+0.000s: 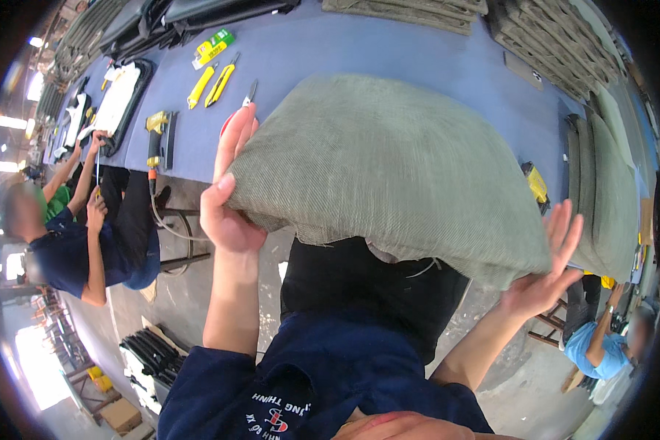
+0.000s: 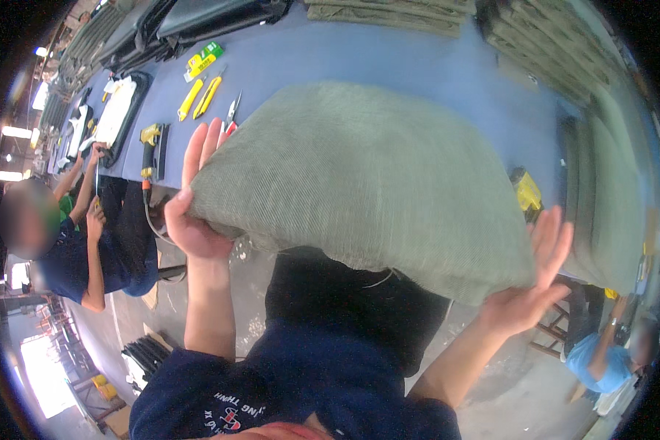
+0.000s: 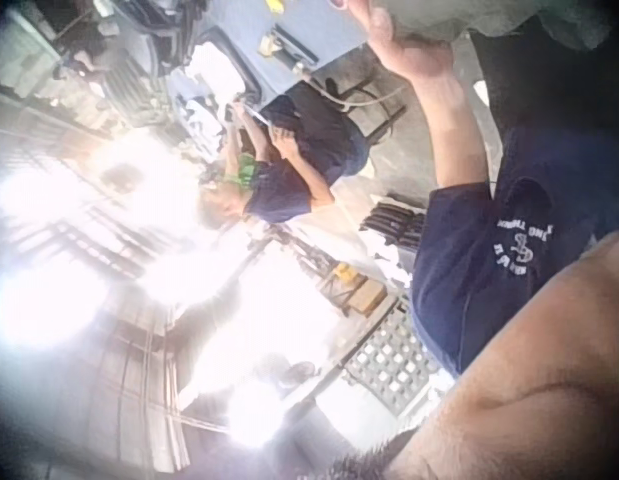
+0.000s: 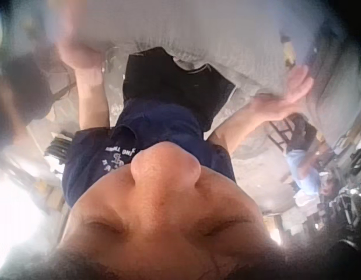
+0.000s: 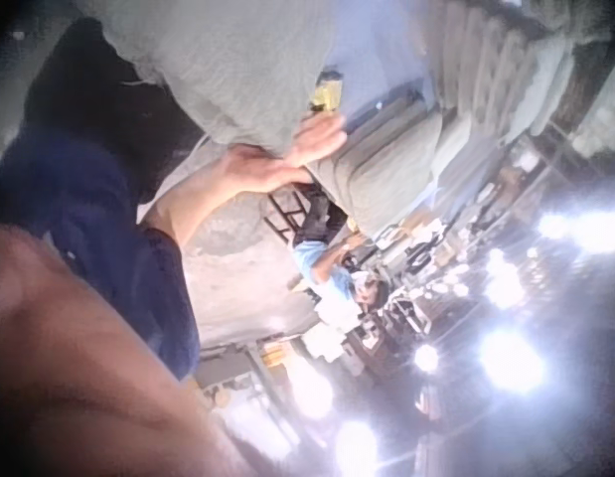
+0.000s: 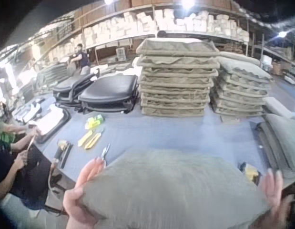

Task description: The person folds and staples green fabric pieces onto a flat surface using a yellow staple gun. They repeatedly pick up fabric, fold edges, and secure them with staples, then place finished pieces into a stack.

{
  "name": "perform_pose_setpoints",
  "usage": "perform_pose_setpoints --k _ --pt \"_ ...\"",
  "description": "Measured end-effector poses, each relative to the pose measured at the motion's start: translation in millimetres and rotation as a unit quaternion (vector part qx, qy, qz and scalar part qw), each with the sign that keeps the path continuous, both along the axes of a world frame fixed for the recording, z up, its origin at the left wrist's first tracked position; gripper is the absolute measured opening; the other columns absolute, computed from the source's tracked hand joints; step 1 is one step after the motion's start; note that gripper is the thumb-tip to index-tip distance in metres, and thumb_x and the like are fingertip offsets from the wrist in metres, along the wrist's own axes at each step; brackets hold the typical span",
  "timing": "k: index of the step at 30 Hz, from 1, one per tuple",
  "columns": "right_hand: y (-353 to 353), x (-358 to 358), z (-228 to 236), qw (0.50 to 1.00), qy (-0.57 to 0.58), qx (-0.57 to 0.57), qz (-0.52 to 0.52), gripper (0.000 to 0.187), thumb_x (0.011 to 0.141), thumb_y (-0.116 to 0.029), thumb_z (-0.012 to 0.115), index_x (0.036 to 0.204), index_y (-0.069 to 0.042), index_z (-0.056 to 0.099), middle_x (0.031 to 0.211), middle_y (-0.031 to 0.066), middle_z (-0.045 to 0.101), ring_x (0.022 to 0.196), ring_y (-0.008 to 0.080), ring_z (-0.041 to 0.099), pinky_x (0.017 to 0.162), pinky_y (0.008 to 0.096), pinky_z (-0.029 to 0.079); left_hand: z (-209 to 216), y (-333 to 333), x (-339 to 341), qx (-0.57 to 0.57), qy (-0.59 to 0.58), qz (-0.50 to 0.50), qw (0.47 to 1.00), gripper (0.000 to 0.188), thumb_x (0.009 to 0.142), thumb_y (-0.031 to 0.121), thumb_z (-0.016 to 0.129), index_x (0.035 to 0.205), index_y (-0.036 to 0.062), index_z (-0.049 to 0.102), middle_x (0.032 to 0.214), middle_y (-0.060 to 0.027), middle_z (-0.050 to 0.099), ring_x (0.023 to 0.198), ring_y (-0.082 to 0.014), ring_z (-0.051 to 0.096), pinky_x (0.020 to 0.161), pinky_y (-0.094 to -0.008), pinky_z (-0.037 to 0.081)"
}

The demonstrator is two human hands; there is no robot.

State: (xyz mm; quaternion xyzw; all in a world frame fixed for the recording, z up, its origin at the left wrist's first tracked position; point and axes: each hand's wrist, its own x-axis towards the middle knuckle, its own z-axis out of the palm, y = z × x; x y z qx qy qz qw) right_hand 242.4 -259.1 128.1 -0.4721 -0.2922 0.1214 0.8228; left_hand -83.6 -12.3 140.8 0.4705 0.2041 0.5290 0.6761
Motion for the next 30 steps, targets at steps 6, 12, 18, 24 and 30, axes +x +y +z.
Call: perform_pose_setpoints --k 6,12,18,24,30 --pt "16 0 -47 0.997 -0.026 -0.074 -0.012 0.085 0.091 -0.014 0.064 0.168 0.000 0.031 0.173 0.0252 0.031 0.164 0.0400 0.023 0.133 0.0532 0.018 -62 28 0 0.023 0.051 -0.042 0.998 0.109 0.078 0.047 0.057 0.173 0.0077 0.020 0.180 -0.0173 0.015 0.167 -0.0338 0.015 0.133 -0.0513 0.016" --pt "-5 64 -71 0.859 -0.231 -0.447 0.093 0.071 0.100 -0.022 0.064 0.165 -0.008 0.040 0.174 0.0168 0.036 0.163 0.0394 0.026 0.131 0.0526 0.021 -81 62 -3 0.146 0.413 -0.202 0.876 0.089 0.101 0.042 0.062 0.172 0.0070 0.024 0.179 -0.0142 0.023 0.166 -0.0294 0.016 0.133 -0.0425 0.016" --pt "21 -14 -100 0.656 -0.454 -0.594 -0.098 0.059 0.112 -0.047 0.048 0.166 -0.024 0.044 0.176 0.0144 0.031 0.163 0.0404 0.023 0.130 0.0594 0.018 -97 -22 61 0.353 0.671 0.076 0.648 0.068 0.107 0.046 0.059 0.165 0.0164 0.041 0.173 -0.0155 0.036 0.162 -0.0333 0.028 0.130 -0.0609 0.019" --pt "27 -18 -99 0.665 -0.425 -0.601 -0.127 0.058 0.111 -0.049 0.048 0.164 -0.026 0.046 0.175 0.0118 0.034 0.162 0.0385 0.026 0.130 0.0598 0.018 -105 -1 53 0.399 0.479 0.018 0.782 0.032 0.105 0.026 0.064 0.131 0.0106 0.074 0.141 -0.0135 0.070 0.141 -0.0294 0.060 0.124 -0.0561 0.034" --pt "42 -75 -56 0.719 -0.484 -0.494 0.067 0.081 0.083 -0.045 0.086 0.156 -0.026 0.056 0.170 0.0118 0.042 0.160 0.0396 0.031 0.127 0.0680 0.017 -153 96 -3 0.309 0.631 0.255 0.664 0.039 0.097 0.037 0.074 0.124 0.0089 0.074 0.127 -0.0100 0.071 0.125 -0.0341 0.059 0.107 -0.0529 0.041"
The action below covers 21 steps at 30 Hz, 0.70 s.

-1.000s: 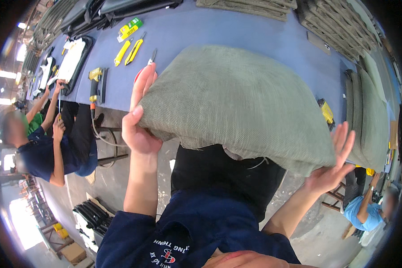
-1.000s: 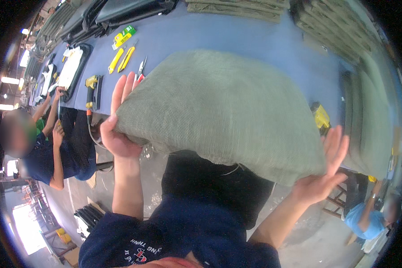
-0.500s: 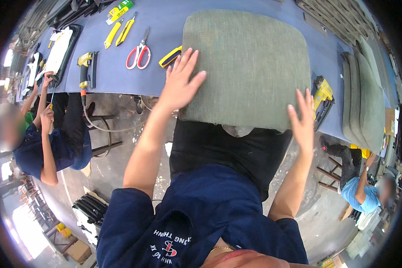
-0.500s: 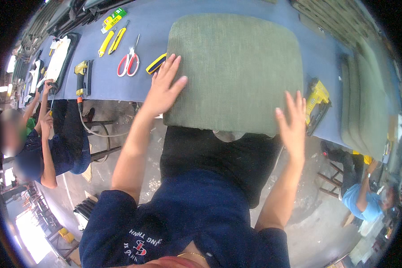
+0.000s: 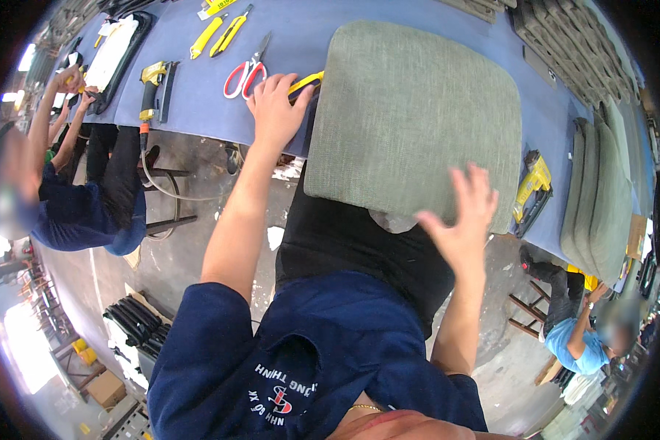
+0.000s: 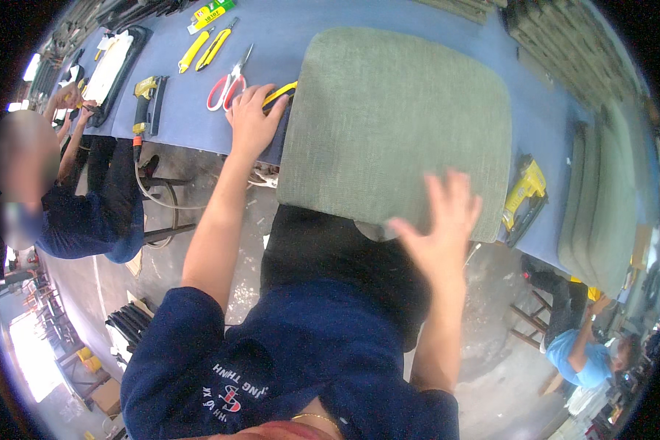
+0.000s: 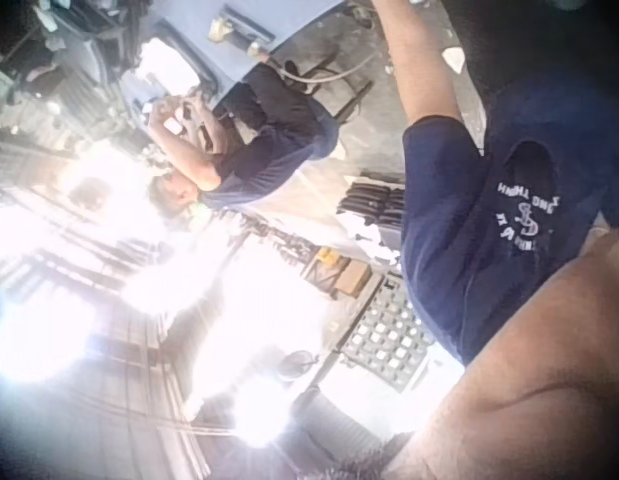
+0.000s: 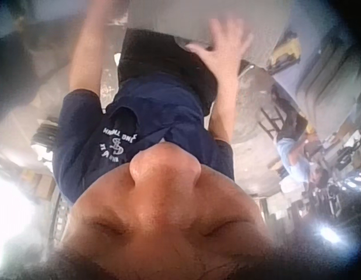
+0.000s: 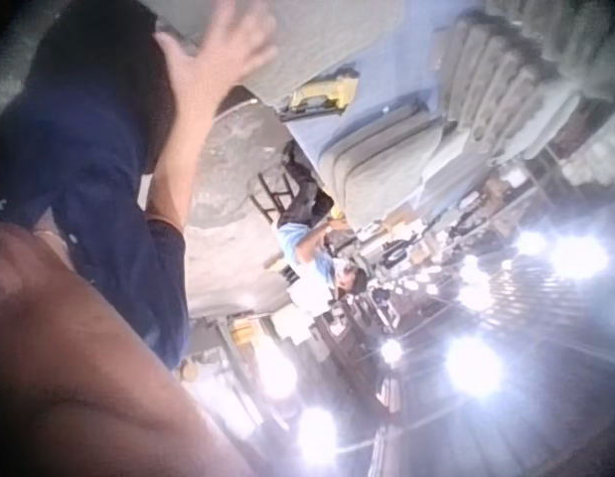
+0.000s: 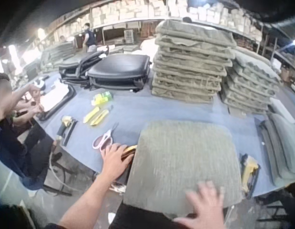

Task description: The person folds and staples green fabric pieces onto a flat surface using a yellow staple gun. They repeatedly pick up fabric, fold edges, and secure them with staples, then place finished pieces into a stack.

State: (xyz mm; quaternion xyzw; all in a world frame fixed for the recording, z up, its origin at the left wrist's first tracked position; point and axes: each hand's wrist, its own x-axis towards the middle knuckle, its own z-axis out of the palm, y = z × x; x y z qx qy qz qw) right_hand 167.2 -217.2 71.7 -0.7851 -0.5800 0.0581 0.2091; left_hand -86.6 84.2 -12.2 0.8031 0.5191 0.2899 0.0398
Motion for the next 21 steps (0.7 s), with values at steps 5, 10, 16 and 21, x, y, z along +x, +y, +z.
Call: perform_pose_setpoints --k 5,10,16,21 --pt "29 -25 -5 0.986 -0.112 0.031 0.124 0.092 0.059 -0.038 0.097 0.144 -0.027 0.065 0.160 0.0027 0.055 0.151 0.0274 0.046 0.126 0.0664 0.024 4 25 -6 0.024 0.067 -0.111 0.991 0.033 0.087 0.030 0.084 0.111 0.0078 0.076 0.107 -0.0142 0.072 0.107 -0.0395 0.066 0.092 -0.0496 0.050" --pt "56 -20 15 0.975 -0.133 0.142 0.107 0.078 0.058 -0.039 0.094 0.132 -0.025 0.074 0.145 0.0005 0.068 0.138 0.0261 0.060 0.121 0.0618 0.035 19 22 -37 0.050 0.054 -0.051 0.996 0.030 0.079 0.023 0.089 0.095 0.0024 0.074 0.094 -0.0172 0.070 0.095 -0.0407 0.067 0.085 -0.0517 0.053" --pt "65 -31 6 0.989 -0.097 0.068 0.093 0.087 0.063 -0.043 0.094 0.144 -0.028 0.066 0.156 0.0026 0.059 0.144 0.0251 0.055 0.123 0.0583 0.034 29 -3 -86 0.003 0.053 0.041 0.998 0.034 0.079 0.024 0.089 0.082 0.0010 0.065 0.082 -0.0167 0.067 0.086 -0.0389 0.067 0.077 -0.0498 0.052" --pt "61 -46 -20 0.990 -0.116 -0.023 0.082 0.095 0.073 -0.055 0.090 0.157 -0.031 0.054 0.170 0.0037 0.043 0.156 0.0263 0.040 0.127 0.0603 0.027 21 -9 -72 0.046 0.030 0.031 0.998 0.037 0.090 0.034 0.083 0.105 0.0026 0.071 0.104 -0.0172 0.070 0.100 -0.0383 0.067 0.088 -0.0505 0.051"
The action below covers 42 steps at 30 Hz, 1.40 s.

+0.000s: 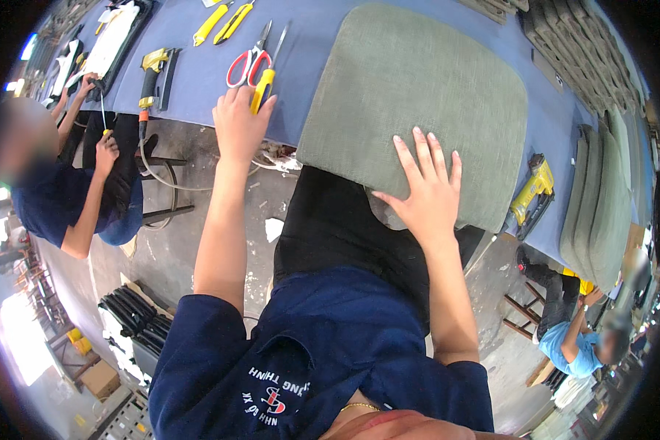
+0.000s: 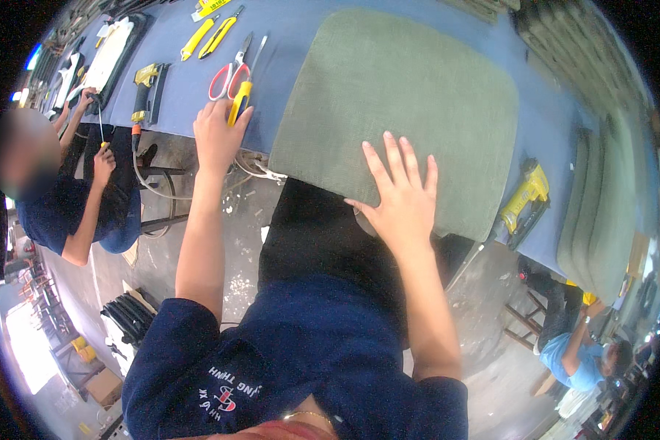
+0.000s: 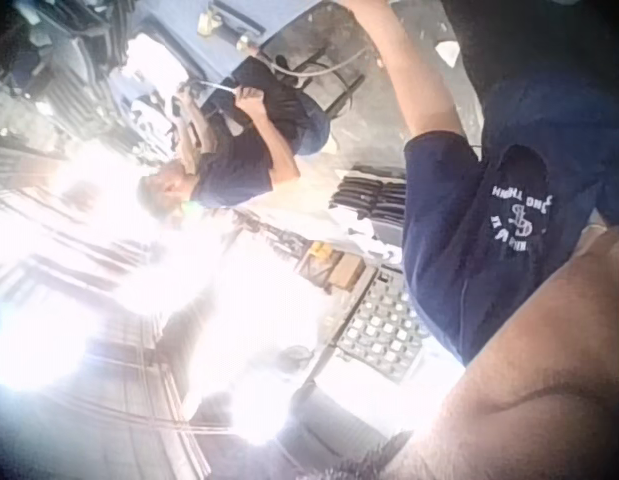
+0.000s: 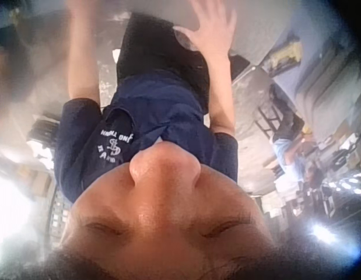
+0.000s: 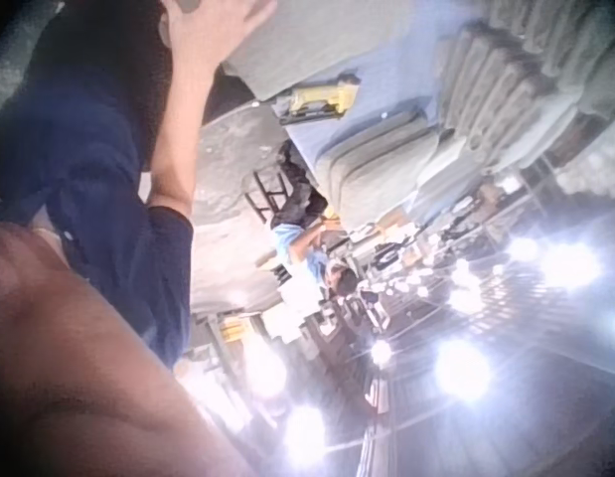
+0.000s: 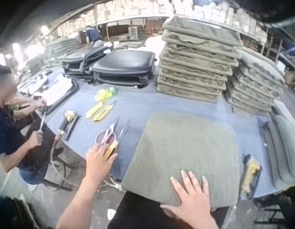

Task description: The person folds and staples green fabric pieces onto a flat surface using a yellow staple gun. They repeatedly pick up fabric, fold edges, and secure them with staples, then place finished pieces into a stack.

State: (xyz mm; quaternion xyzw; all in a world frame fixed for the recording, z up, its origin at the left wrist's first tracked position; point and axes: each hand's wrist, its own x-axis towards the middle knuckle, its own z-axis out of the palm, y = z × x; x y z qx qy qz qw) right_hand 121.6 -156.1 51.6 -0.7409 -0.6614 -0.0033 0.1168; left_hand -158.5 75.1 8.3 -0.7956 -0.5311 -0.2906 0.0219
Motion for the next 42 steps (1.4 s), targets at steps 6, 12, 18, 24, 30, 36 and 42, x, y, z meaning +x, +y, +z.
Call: perform_pose_setpoints --k 6,12,18,24,30,36,42 --pt "-23 57 9 0.999 -0.014 -0.034 -0.040 0.076 0.096 -0.062 0.066 0.162 -0.029 0.048 0.174 0.0079 0.037 0.160 0.0325 0.033 0.129 0.0619 0.020 19 -50 62 -0.084 -0.048 -0.110 0.989 0.061 0.101 0.044 0.070 0.152 0.0116 0.059 0.159 -0.0188 0.053 0.148 -0.0422 0.046 0.122 -0.0536 0.035" --pt "-80 150 -18 0.970 0.020 -0.013 -0.241 0.064 0.110 -0.052 0.050 0.167 -0.024 0.041 0.174 0.0125 0.034 0.162 0.0356 0.027 0.131 0.0597 0.016 39 -148 128 -0.114 0.141 -0.227 0.957 0.071 0.104 0.063 0.050 0.166 0.0285 0.043 0.174 -0.0058 0.037 0.162 -0.0358 0.027 0.128 -0.0685 0.011" --pt "-132 160 -43 0.963 0.111 0.019 -0.244 0.062 0.114 -0.044 0.042 0.168 -0.015 0.036 0.175 0.0153 0.033 0.165 0.0356 0.019 0.132 0.0554 0.010 23 -86 115 -0.095 0.146 -0.103 0.979 0.065 0.108 0.055 0.049 0.168 0.0300 0.040 0.177 -0.0093 0.031 0.164 -0.0405 0.018 0.129 -0.0667 0.007" --pt "-130 157 -59 0.954 0.146 0.069 -0.252 0.060 0.114 -0.040 0.039 0.168 -0.014 0.037 0.175 0.0134 0.032 0.166 0.0351 0.016 0.133 0.0536 0.003 35 -127 194 -0.052 0.115 -0.216 0.968 0.066 0.106 0.058 0.052 0.166 0.0311 0.043 0.176 -0.0094 0.032 0.164 -0.0450 0.016 0.127 -0.0714 0.006" --pt "-135 167 -76 0.956 0.144 0.107 -0.233 0.061 0.114 -0.046 0.036 0.167 -0.017 0.041 0.177 0.0091 0.032 0.166 0.0366 0.016 0.132 0.0574 0.002 18 -208 309 -0.049 0.002 -0.444 0.895 0.068 0.102 0.061 0.055 0.162 0.0307 0.049 0.175 -0.0033 0.036 0.163 -0.0367 0.023 0.127 -0.0735 0.007" --pt "-132 163 -66 0.956 0.140 0.089 -0.242 0.058 0.115 -0.043 0.040 0.165 -0.015 0.044 0.176 0.0098 0.033 0.165 0.0354 0.019 0.132 0.0555 0.005 25 -173 253 -0.057 0.046 -0.401 0.913 0.068 0.101 0.065 0.053 0.161 0.0348 0.050 0.175 -0.0017 0.034 0.164 -0.0363 0.020 0.126 -0.0736 0.004" --pt "-132 157 -67 0.947 0.144 0.103 -0.268 0.055 0.114 -0.039 0.043 0.162 -0.012 0.049 0.173 0.0113 0.038 0.165 0.0346 0.021 0.132 0.0533 0.007 23 -86 129 -0.045 0.146 -0.164 0.974 0.064 0.108 0.059 0.046 0.166 0.0335 0.042 0.179 -0.0071 0.026 0.165 -0.0429 0.012 0.126 -0.0730 0.001"
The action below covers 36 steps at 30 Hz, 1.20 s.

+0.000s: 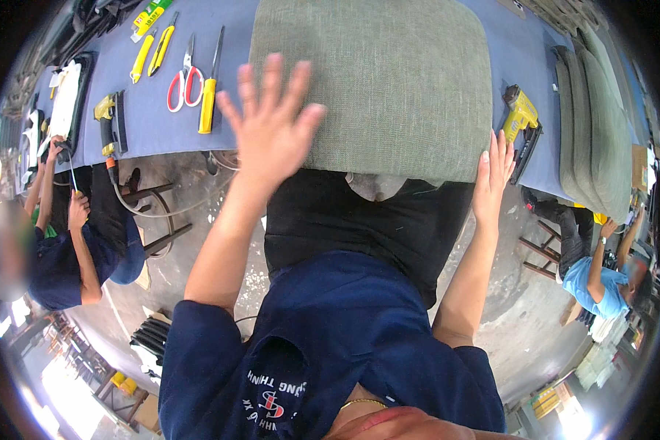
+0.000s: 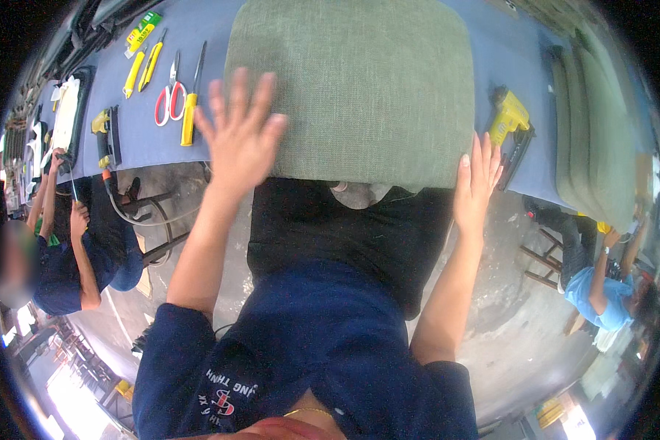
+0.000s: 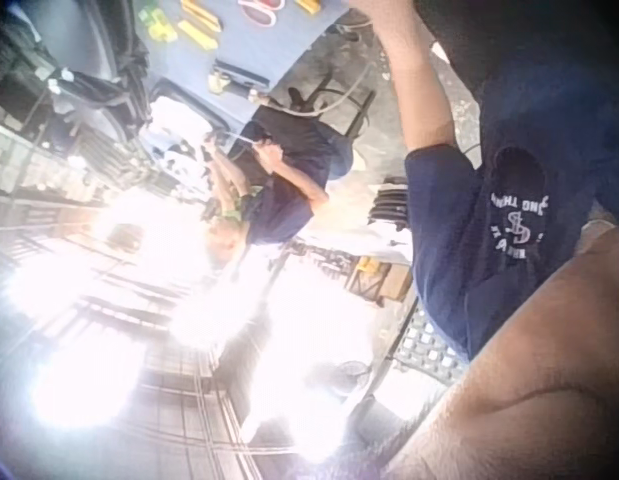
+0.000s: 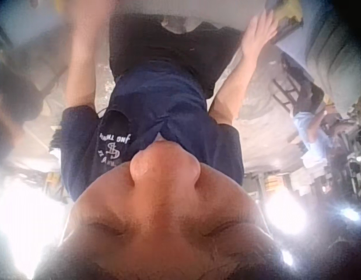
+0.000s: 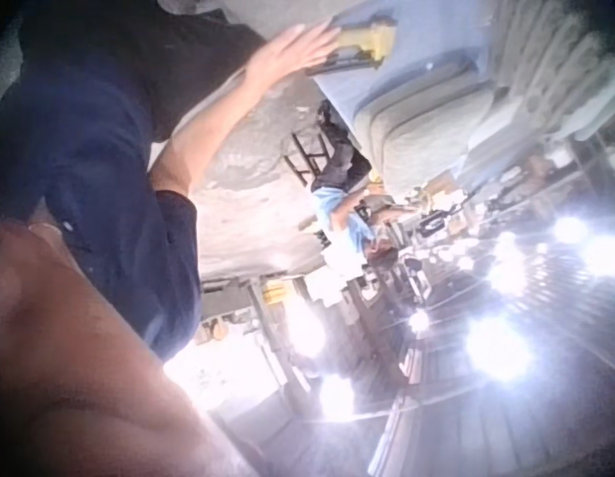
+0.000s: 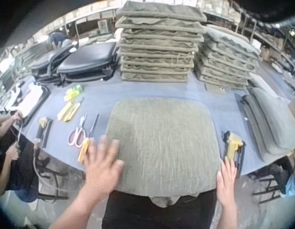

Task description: The person folds and staples green fabric pieces onto a flat surface using a yellow staple gun. They repeatedly pick up fabric, fold edges, and secure them with staples, then place finished pieces into a stack.

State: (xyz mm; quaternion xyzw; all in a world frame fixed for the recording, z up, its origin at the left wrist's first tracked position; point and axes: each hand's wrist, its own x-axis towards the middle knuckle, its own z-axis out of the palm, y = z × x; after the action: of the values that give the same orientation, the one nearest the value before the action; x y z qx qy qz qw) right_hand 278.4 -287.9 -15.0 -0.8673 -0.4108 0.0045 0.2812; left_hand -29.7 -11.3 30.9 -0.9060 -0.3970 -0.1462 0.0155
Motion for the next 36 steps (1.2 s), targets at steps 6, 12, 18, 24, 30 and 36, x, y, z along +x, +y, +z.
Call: perform_pose_setpoints --k 6,12,18,24,30,36 --pt "5 -2 6 1.000 -0.018 0.000 -0.005 0.053 0.114 -0.038 0.045 0.159 -0.010 0.051 0.167 0.0156 0.046 0.161 0.0367 0.030 0.131 0.0531 0.015 -9 24 -84 -0.139 -0.230 0.107 0.957 0.059 0.114 0.047 0.044 0.163 0.0150 0.046 0.150 -0.0173 0.060 0.138 -0.0365 0.055 0.119 -0.0518 0.039" --pt "23 -42 50 0.996 0.037 -0.012 -0.076 0.052 0.111 -0.037 0.054 0.154 -0.008 0.055 0.148 0.0220 0.063 0.143 0.0420 0.054 0.119 0.0469 0.042 -4 -17 -75 -0.583 -0.426 0.202 0.662 0.053 0.115 0.041 0.047 0.158 0.0108 0.049 0.108 -0.0066 0.070 0.071 -0.0159 0.063 0.066 -0.0312 0.052" --pt "30 -23 95 0.887 0.380 0.210 -0.159 0.058 0.109 -0.045 0.060 0.156 -0.011 0.056 0.159 0.0122 0.055 0.149 0.0276 0.047 0.119 0.0420 0.040 41 0 -75 -0.568 -0.536 0.135 0.610 0.055 0.111 0.037 0.056 0.158 0.0095 0.049 0.107 -0.0022 0.070 0.069 -0.0070 0.059 0.059 -0.0196 0.044" --pt "50 -11 155 0.857 0.347 0.381 0.002 0.064 0.102 -0.025 0.076 0.158 -0.006 0.050 0.145 0.0158 0.063 0.131 0.0213 0.060 0.112 0.0337 0.044 113 36 -37 -0.425 -0.576 -0.062 0.696 0.061 0.107 0.019 0.066 0.161 0.0020 0.042 0.096 -0.0013 0.067 0.072 -0.0067 0.058 0.062 -0.0202 0.041" --pt "77 -9 164 0.827 0.344 0.445 -0.010 0.071 0.100 -0.011 0.078 0.162 -0.004 0.044 0.142 0.0183 0.065 0.133 0.0227 0.060 0.116 0.0371 0.044 134 56 -21 -0.390 -0.544 -0.040 0.742 0.063 0.104 0.015 0.073 0.159 0.0010 0.044 0.079 0.0013 0.062 0.070 -0.0068 0.056 0.065 -0.0227 0.042" --pt "77 -13 157 0.814 0.352 0.462 0.015 0.080 0.097 -0.008 0.078 0.165 0.000 0.036 0.148 0.0201 0.061 0.137 0.0248 0.057 0.119 0.0399 0.042 135 58 -18 -0.394 -0.562 -0.073 0.723 0.072 0.101 0.015 0.078 0.159 -0.0031 0.040 0.077 0.0009 0.063 0.070 -0.0070 0.057 0.067 -0.0237 0.043"
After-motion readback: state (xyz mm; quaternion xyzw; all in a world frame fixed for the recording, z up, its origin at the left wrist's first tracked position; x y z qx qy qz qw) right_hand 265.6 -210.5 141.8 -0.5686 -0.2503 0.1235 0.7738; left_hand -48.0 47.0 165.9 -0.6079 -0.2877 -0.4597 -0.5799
